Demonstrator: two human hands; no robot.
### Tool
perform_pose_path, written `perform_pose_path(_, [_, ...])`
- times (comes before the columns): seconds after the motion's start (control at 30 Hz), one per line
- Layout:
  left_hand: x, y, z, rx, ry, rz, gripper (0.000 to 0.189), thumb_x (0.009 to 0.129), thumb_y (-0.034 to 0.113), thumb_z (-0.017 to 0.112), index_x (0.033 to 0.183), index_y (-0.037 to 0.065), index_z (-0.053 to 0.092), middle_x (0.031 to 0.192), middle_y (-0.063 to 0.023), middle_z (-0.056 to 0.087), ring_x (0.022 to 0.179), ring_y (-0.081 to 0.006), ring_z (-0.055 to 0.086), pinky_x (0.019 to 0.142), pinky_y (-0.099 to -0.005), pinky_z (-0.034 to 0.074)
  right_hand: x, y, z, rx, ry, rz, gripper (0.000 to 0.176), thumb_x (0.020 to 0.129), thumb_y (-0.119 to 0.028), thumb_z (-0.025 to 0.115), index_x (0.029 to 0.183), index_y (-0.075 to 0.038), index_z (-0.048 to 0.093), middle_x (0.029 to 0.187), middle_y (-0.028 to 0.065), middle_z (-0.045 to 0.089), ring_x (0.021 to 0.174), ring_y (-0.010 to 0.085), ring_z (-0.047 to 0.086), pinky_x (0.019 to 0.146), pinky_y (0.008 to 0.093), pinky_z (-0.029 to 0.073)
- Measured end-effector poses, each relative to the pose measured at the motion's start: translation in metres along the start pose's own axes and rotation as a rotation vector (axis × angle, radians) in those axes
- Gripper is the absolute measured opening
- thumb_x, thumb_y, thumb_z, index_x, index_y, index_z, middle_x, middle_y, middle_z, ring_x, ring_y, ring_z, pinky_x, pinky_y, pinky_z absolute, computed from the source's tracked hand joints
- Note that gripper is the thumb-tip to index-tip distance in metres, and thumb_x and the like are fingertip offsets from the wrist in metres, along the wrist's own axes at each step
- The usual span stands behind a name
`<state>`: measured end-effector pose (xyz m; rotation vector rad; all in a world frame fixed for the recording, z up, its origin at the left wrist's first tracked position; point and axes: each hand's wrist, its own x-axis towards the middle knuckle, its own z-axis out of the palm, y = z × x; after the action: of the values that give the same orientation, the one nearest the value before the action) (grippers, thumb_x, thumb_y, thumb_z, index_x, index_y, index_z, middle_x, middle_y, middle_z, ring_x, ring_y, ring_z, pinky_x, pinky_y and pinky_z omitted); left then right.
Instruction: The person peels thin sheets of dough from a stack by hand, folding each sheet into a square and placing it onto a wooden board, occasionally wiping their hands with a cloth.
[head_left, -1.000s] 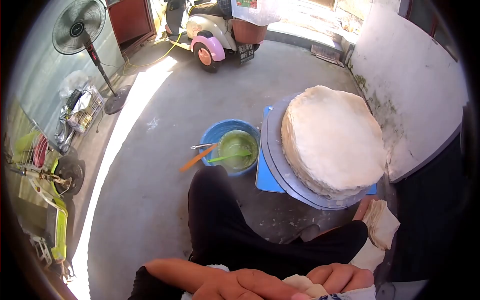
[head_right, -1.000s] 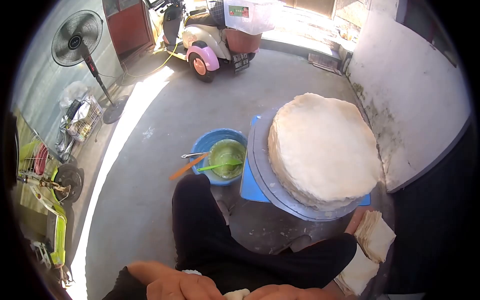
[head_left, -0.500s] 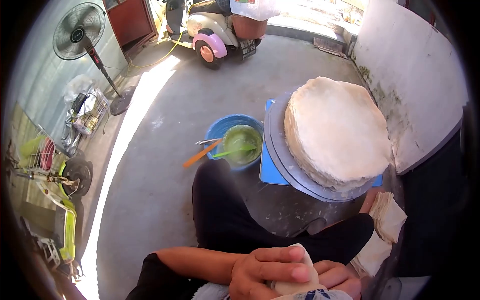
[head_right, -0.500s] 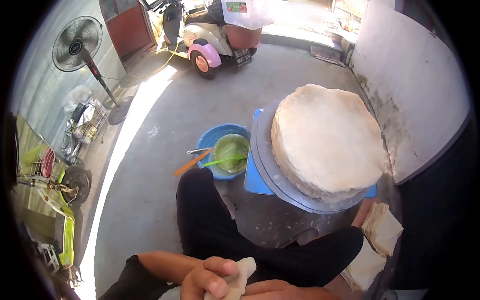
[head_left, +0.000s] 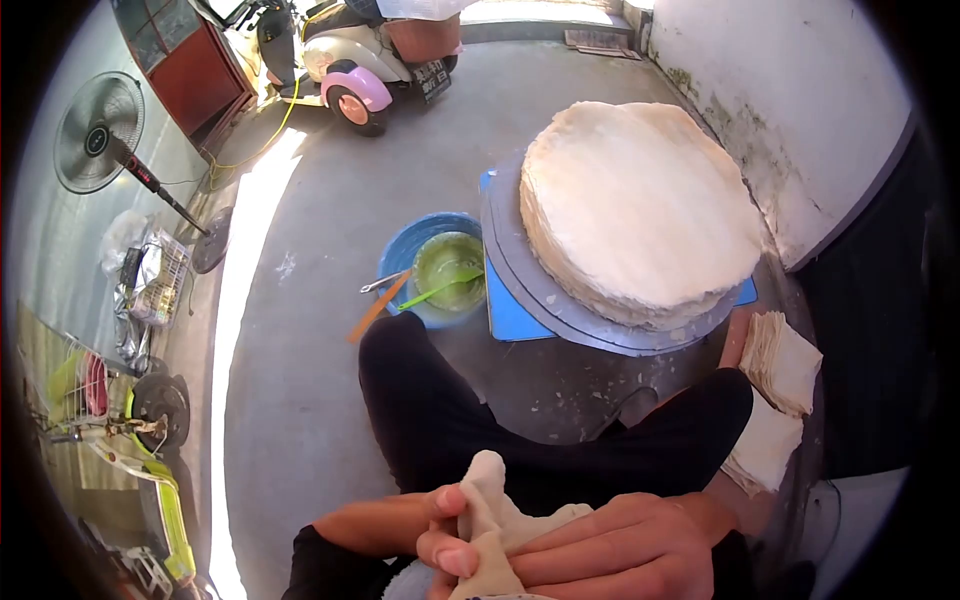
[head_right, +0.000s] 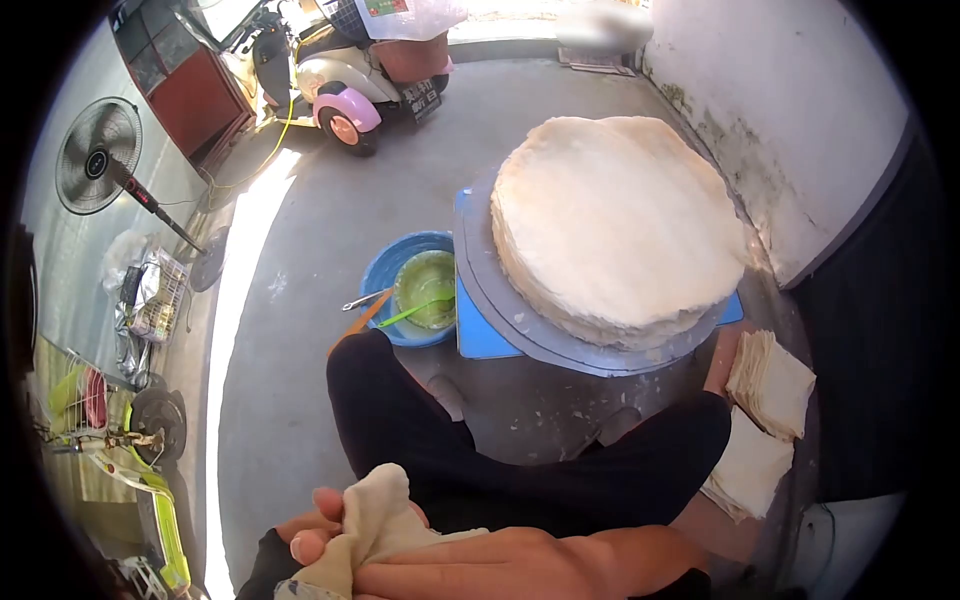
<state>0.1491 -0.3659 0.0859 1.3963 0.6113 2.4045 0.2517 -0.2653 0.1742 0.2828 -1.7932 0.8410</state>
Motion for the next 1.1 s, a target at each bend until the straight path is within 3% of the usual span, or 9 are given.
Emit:
perform_pose_path(0.23, [0.033, 0.000, -0.017, 0.162, -0.184, 0.133, 0.029, 0.087, 0.011, 0.069, 0.116, 0.007, 0.066, 0.136, -0.0151, 0.053, 0.131, -0.0338, 0.052, 0.109, -0.0473, 0.044, -0.006, 0.031, 0.026, 0.089, 0.208, -0.233, 0.012, 0.087, 0.000, 0.064, 0.097, 0.006, 0.067, 0.107, 0.0220, 0.066, 0.091, 0.0354, 0.070, 0.079, 0.0470, 0.062])
perform_pose_path(0.4, [0.036, -0.008, -0.022, 0.345, -0.293, 0.281, 0.028, 0.085, 0.011, 0.070, 0.113, 0.010, 0.067, 0.133, -0.0139, 0.054, 0.129, -0.0344, 0.054, 0.108, -0.0485, 0.045, -0.002, 0.029, 0.025, 0.055, 0.221, -0.092, 0.018, 0.087, -0.007, 0.069, 0.099, 0.007, 0.068, 0.106, 0.0186, 0.066, 0.086, 0.0317, 0.070, 0.073, 0.0374, 0.062])
perform_pose_path(0.53, [0.023, -0.028, -0.023, 0.532, -0.478, 0.373, 0.028, 0.083, 0.011, 0.070, 0.112, 0.012, 0.068, 0.130, -0.0129, 0.055, 0.128, -0.0348, 0.055, 0.107, -0.0494, 0.047, -0.037, 0.013, -0.024, 0.035, -0.079, 0.010, 0.020, 0.086, -0.008, 0.071, 0.099, 0.006, 0.069, 0.094, 0.0157, 0.069, 0.071, 0.0242, 0.067, 0.059, 0.0337, 0.057])
perform_pose_path(0.63, [0.025, -0.055, -0.028, 0.768, -0.668, 0.142, 0.028, 0.082, 0.011, 0.071, 0.110, 0.013, 0.069, 0.128, -0.0122, 0.055, 0.127, -0.0352, 0.056, 0.106, -0.0500, 0.048, -0.077, 0.013, -0.036, -0.068, 0.159, 0.891, 0.026, 0.088, -0.004, 0.066, 0.112, 0.007, 0.066, 0.098, 0.0133, 0.071, 0.083, 0.0235, 0.070, 0.079, 0.0329, 0.056])
perform_pose_path(0.77, [0.017, -0.100, -0.056, 0.916, -0.846, -0.456, 0.042, 0.085, 0.015, 0.071, 0.124, 0.005, 0.060, 0.132, -0.0234, 0.051, 0.121, -0.0418, 0.056, 0.100, -0.0463, 0.050, -0.130, 0.102, -0.032, -0.080, 0.153, 1.335, 0.029, 0.091, -0.011, 0.064, 0.115, 0.006, 0.065, 0.100, 0.0058, 0.068, 0.091, 0.0087, 0.060, 0.081, 0.0243, 0.048])
perform_pose_path(0.8, [0.015, -0.110, -0.065, 0.896, -0.889, -0.698, 0.049, 0.086, 0.018, 0.072, 0.130, 0.003, 0.056, 0.132, -0.0263, 0.050, 0.120, -0.0446, 0.055, 0.098, -0.0451, 0.049, -0.144, 0.125, -0.027, -0.082, 0.173, 1.298, 0.026, 0.089, -0.011, 0.065, 0.110, 0.005, 0.066, 0.094, 0.0091, 0.068, 0.084, 0.0116, 0.060, 0.077, 0.0274, 0.049])
perform_pose_path(1.0, [0.048, -0.169, -0.114, 1.120, -0.786, -0.740, 0.060, 0.087, 0.020, 0.071, 0.139, 0.000, 0.048, 0.140, -0.0243, 0.047, 0.121, -0.0420, 0.054, 0.102, -0.0435, 0.047, -0.145, 0.248, -0.025, -0.216, -0.162, 1.196, 0.021, 0.087, -0.012, 0.067, 0.103, 0.002, 0.066, 0.085, 0.0152, 0.066, 0.077, 0.0264, 0.064, 0.074, 0.0371, 0.050])
perform_pose_path(1.07, [0.040, -0.201, -0.131, 1.069, -0.799, -0.769, 0.063, 0.087, 0.020, 0.071, 0.140, -0.001, 0.047, 0.141, -0.0244, 0.047, 0.123, -0.0415, 0.053, 0.103, -0.0430, 0.046, -0.135, 0.254, -0.020, -1.022, -0.005, 0.702, 0.020, 0.088, -0.010, 0.066, 0.106, -0.002, 0.067, 0.088, 0.0162, 0.068, 0.080, 0.0316, 0.067, 0.074, 0.0403, 0.052])
perform_pose_path(1.1, [0.037, -0.214, -0.139, 1.027, -0.806, -0.789, 0.065, 0.086, 0.021, 0.072, 0.141, -0.002, 0.046, 0.142, -0.0244, 0.046, 0.124, -0.0410, 0.053, 0.105, -0.0425, 0.045, -0.132, 0.250, -0.024, -1.021, -0.010, 0.692, 0.020, 0.088, -0.010, 0.066, 0.106, -0.002, 0.067, 0.088, 0.0162, 0.068, 0.080, 0.0316, 0.067, 0.074, 0.0403, 0.052])
